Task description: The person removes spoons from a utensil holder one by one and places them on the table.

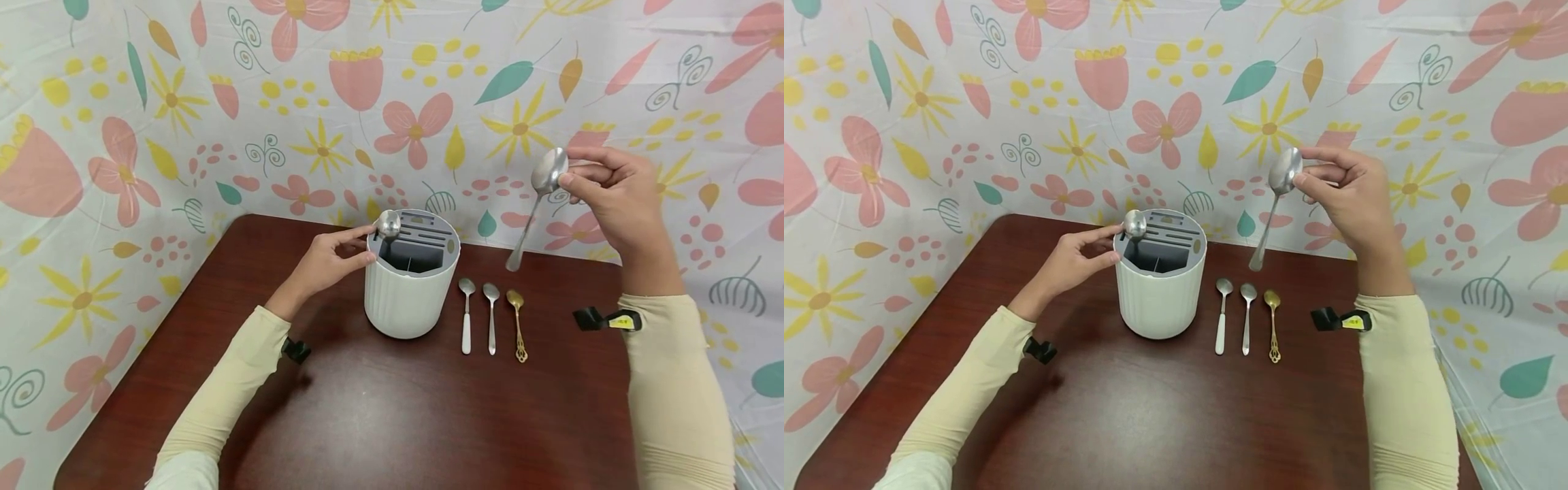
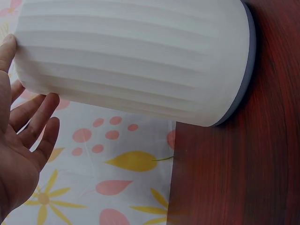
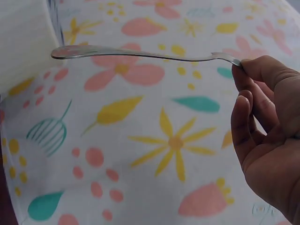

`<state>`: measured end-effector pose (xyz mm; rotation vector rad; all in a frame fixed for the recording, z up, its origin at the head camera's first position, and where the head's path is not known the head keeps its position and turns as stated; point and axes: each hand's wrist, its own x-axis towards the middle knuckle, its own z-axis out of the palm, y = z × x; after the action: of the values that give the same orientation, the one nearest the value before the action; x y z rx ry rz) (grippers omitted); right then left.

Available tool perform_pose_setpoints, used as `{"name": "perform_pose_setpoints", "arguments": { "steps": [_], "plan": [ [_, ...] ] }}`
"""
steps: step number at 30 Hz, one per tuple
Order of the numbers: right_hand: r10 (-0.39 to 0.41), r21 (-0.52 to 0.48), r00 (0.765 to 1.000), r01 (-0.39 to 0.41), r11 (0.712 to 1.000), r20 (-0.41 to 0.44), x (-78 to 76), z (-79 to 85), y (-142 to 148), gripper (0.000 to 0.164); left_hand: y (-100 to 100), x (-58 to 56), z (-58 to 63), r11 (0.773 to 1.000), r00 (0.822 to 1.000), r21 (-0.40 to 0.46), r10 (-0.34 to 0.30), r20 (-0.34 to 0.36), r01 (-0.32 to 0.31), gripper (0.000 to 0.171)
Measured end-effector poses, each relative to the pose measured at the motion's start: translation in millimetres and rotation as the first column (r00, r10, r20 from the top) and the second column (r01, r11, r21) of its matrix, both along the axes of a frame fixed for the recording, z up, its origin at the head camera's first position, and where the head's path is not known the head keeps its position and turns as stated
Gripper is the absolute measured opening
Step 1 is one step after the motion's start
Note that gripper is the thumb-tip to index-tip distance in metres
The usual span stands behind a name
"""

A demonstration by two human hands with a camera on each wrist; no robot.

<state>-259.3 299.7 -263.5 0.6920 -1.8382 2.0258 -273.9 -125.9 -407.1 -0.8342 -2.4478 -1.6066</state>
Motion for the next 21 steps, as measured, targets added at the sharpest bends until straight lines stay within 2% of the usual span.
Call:
{"name": "perform_pose_setpoints", "arguments": {
  "steps": [5,9,15,21],
  "plan": [
    [-0.026,0.003,0.999,0.026,1.000,0.044,-0.7,-14.2,20,0.034,0,0.8,0.8,1.000,1.000,-0.004,0.005,-0.013,-0.005,0.051],
    [-0.056,0.038,0.996,0.053,0.998,0.066,-0.8,-26.4,34,0.033,0,0.9,0.1,1.000,1.000,-0.003,0.007,-0.029,-0.007,0.052],
    [-0.100,0.100,0.988,0.088,0.991,0.119,0.7,-45.5,52,0.033,0,1.3,-0.3,1.000,1.000,0.003,0.003,-0.015,-0.003,0.051],
    [-0.159,0.164,0.973,0.132,0.978,0.167,3.2,-64.7,68,0.033,6,19.5,24.2,1.000,1.000,-0.002,0.005,0.019,-0.005,0.051]
  ]
}}
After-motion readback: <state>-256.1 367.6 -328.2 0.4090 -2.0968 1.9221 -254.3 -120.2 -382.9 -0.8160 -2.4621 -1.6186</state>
